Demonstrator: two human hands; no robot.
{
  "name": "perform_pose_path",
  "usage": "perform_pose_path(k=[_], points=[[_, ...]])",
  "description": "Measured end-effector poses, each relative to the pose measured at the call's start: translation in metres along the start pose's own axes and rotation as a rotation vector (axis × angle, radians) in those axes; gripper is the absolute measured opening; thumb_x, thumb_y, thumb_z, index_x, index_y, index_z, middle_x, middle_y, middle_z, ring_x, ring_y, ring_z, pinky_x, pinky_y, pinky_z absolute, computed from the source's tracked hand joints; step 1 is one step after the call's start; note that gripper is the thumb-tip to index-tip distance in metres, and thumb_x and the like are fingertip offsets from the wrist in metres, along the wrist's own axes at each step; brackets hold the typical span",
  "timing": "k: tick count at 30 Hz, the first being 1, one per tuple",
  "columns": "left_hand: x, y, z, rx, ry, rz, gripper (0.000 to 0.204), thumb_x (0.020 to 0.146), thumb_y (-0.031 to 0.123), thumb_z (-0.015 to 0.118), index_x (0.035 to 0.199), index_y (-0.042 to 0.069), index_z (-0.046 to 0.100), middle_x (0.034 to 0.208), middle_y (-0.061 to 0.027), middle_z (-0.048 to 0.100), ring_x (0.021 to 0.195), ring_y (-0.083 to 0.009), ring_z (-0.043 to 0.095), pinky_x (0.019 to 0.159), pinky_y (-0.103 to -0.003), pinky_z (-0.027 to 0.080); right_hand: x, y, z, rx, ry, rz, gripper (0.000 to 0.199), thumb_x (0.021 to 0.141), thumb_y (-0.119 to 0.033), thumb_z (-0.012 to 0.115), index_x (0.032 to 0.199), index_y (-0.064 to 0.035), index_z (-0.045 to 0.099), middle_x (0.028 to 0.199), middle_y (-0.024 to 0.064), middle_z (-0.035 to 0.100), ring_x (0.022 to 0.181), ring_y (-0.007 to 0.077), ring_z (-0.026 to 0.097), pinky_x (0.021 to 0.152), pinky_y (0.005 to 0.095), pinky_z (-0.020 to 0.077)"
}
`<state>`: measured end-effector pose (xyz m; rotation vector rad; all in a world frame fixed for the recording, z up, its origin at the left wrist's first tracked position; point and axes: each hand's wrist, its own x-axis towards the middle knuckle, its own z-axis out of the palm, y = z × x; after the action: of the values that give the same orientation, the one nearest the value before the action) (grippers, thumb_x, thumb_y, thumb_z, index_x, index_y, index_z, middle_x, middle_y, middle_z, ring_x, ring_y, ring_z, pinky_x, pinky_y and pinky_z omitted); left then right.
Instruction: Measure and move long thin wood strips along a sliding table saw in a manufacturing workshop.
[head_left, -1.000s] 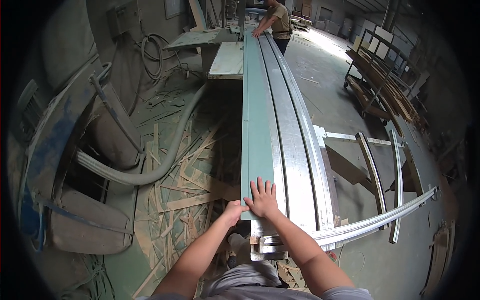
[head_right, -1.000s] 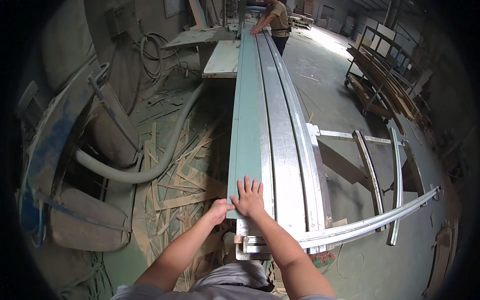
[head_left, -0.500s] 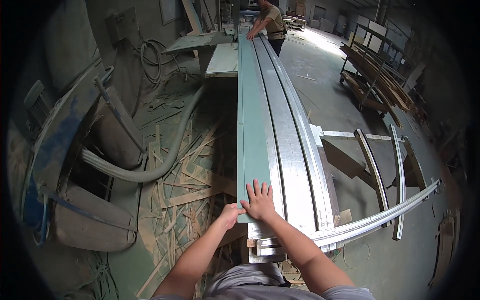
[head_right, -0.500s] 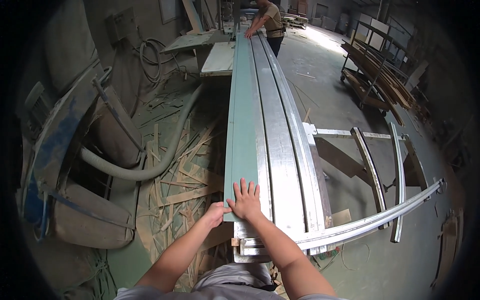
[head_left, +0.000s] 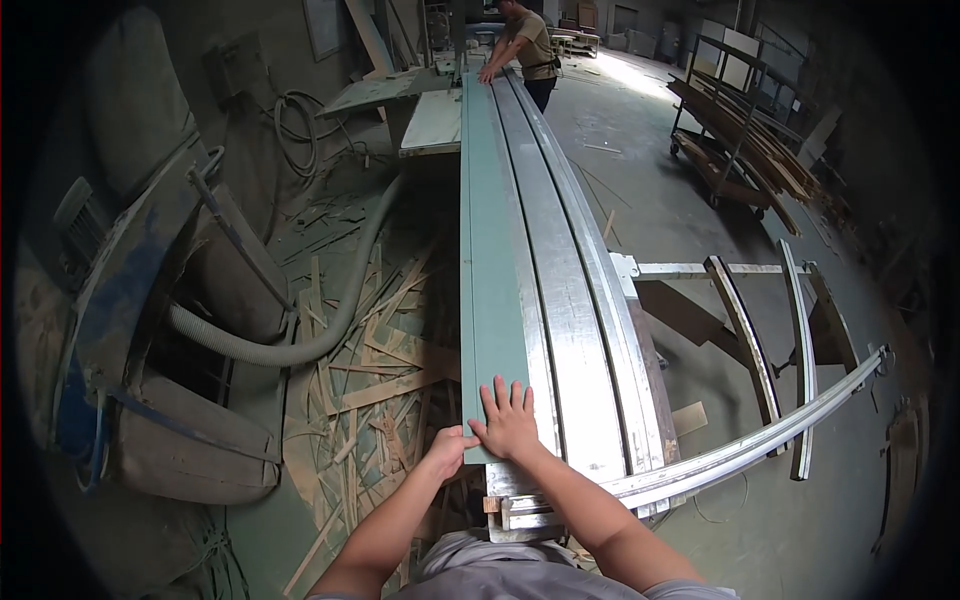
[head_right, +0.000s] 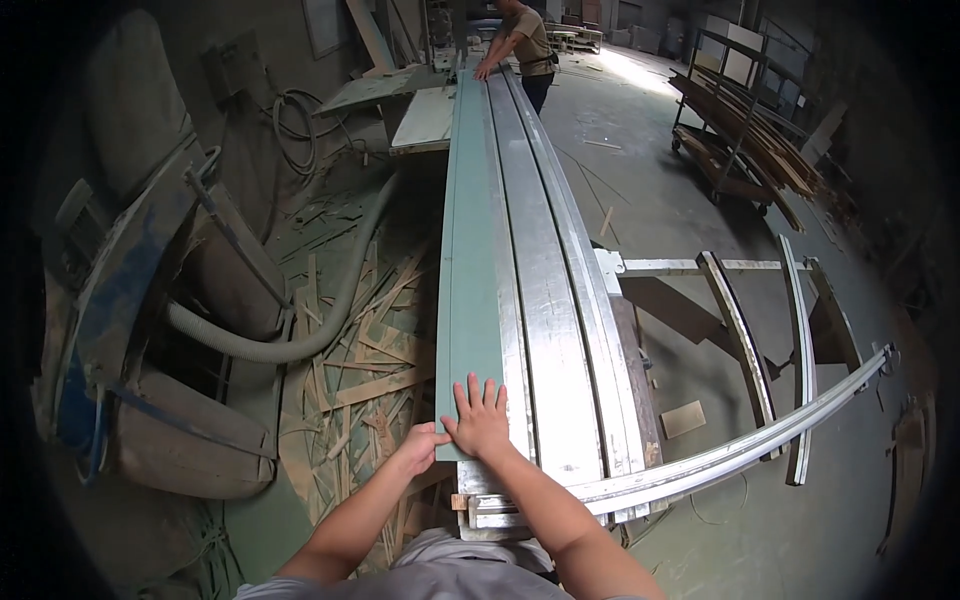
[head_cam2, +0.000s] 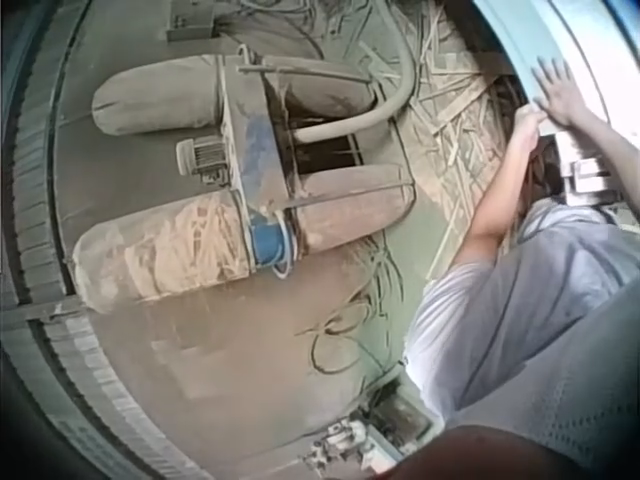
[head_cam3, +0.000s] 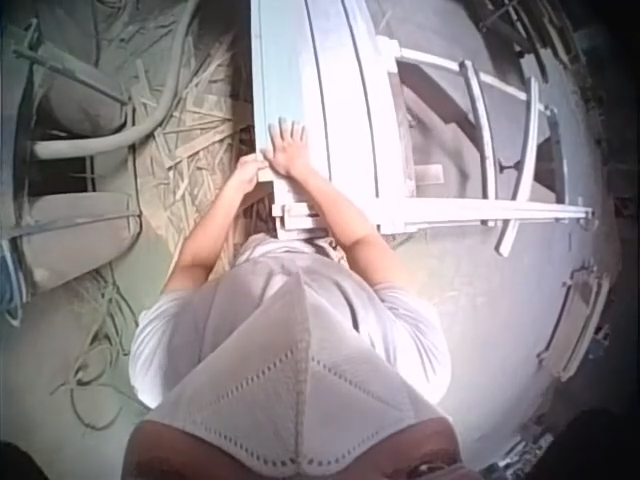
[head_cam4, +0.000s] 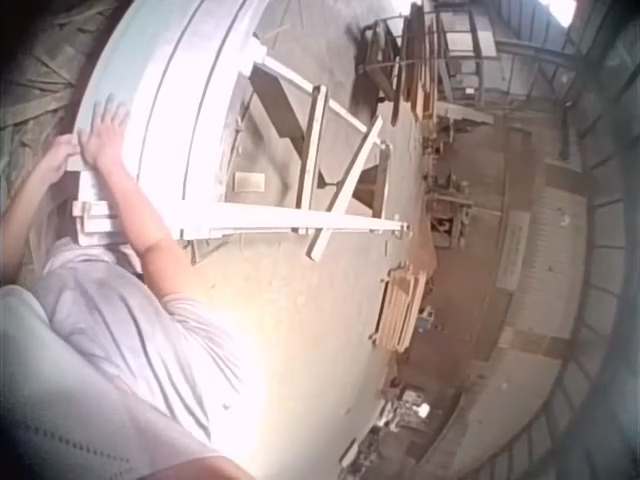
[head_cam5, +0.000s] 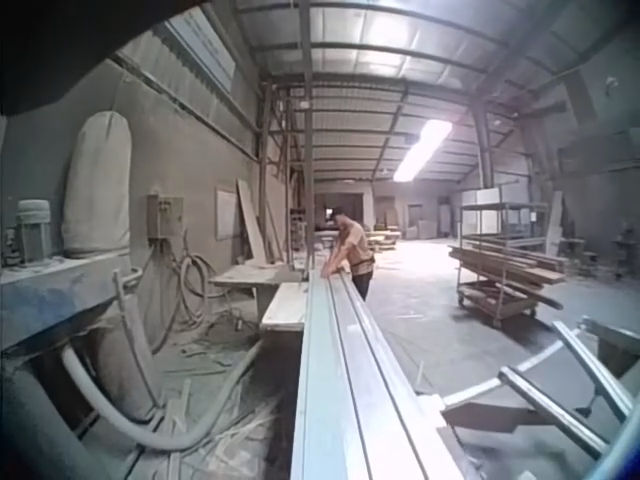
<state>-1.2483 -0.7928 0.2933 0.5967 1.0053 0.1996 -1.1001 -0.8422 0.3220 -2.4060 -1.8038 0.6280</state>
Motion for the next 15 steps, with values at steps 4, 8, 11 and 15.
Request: perform_pose_path(k=[4,8,11,15], points=[[-0.017,-0.018,-0.002,0.008,0.009,0.000,0.019,0.086,-0.003,0.056,0.104,-0.001,0.059,0.100,-0.0109,0.065,0.092,-0.0211,0.064,0.081,-0.034,0.052,-0.024,-0.006,0.004,0.006,-0.008,-0.004,0.075,0.091,-0.057,0.038,0.150,-0.0131,0.022,0.156,0.0163,0.015,0.141,0.0424,0.013,0.114,0.0559,0.0032],[-0.036,-0.031,0.001,0.038,-0.005,0.003,0.018,0.087,-0.001,0.056,0.105,0.001,0.058,0.101,-0.0088,0.065,0.093,-0.0196,0.064,0.082,-0.034,0.053,-0.046,-0.009,0.009,0.010,0.019,-0.004,0.075,0.091,-0.057,0.038,0.150,-0.0129,0.023,0.156,0.0165,0.015,0.141,0.0424,0.014,0.114,0.0560,0.0033],[-0.047,-0.043,-0.001,0.036,0.008,0.002,0.018,0.087,-0.001,0.056,0.105,0.001,0.058,0.101,-0.0089,0.065,0.092,-0.0200,0.064,0.082,-0.033,0.053,-0.062,-0.014,0.011,0.008,0.017,-0.002,0.076,0.090,-0.058,0.039,0.149,-0.0128,0.023,0.155,0.0166,0.016,0.141,0.0426,0.014,0.114,0.0560,0.0035],[-0.055,-0.069,-0.014,0.048,-0.002,0.025,0.018,0.088,0.000,0.055,0.106,0.001,0.058,0.100,-0.0104,0.065,0.089,-0.0210,0.066,0.080,-0.034,0.054,-0.086,-0.021,0.020,0.004,0.035,-0.011,0.076,0.090,-0.058,0.039,0.149,-0.0128,0.024,0.155,0.0168,0.017,0.140,0.0428,0.014,0.114,0.0562,0.0043]])
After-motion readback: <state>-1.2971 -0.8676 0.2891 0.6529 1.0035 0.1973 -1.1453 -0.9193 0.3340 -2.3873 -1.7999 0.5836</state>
